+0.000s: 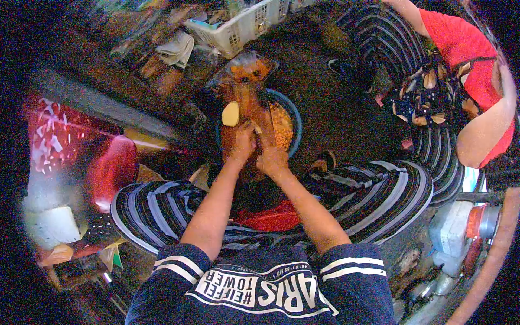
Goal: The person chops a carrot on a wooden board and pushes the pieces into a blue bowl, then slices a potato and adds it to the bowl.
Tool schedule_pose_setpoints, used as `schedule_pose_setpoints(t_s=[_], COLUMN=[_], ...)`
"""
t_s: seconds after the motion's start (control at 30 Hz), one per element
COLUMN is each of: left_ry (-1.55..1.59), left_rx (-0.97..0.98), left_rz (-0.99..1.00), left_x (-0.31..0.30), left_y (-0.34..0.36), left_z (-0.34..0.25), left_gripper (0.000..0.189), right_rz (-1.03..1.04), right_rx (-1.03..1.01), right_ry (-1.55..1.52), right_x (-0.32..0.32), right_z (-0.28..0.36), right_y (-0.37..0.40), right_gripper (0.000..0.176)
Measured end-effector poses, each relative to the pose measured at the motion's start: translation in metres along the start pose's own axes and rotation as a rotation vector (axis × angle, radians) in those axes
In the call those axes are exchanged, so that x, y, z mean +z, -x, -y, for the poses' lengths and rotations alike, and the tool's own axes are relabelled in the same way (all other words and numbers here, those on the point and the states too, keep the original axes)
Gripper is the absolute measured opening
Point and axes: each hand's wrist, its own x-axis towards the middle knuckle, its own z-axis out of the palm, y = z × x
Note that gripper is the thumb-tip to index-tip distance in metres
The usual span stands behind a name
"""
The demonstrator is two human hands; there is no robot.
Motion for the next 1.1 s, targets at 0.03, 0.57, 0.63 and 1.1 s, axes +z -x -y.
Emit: schedule_pose_setpoints(t_s=[0.03, 0.57, 0.63, 1.1], left_ry=[-0.003, -0.611, -0.613, -0.270], left_rx=[0.000, 0.220, 0.231, 0.187], left_rz=[0.003, 0.052, 0.048, -0.266], left_x=[-0.001, -0.009, -0.011, -0.003], left_y=[-0.002, -0.009, -0.004, 0.023], left_z=[0.002, -0.004, -0.013, 0.008], left_gripper=[0.044, 0.043, 0.044, 0.029], right_rz=[-0.001, 0.020, 0.022, -0.130], right_rx=[0.002, -0.018, -0.023, -0.072], right_ry=[-0.004, 0.053, 0.062, -0.282], right_x=[-0.004, -0.008, -0.010, -0.019], right_z=[0.002, -0.001, 0.001, 0.001], right_y=[0.002, 0.005, 0.006, 0.019], right_gripper=[0.067, 0.064, 0.063, 0.043])
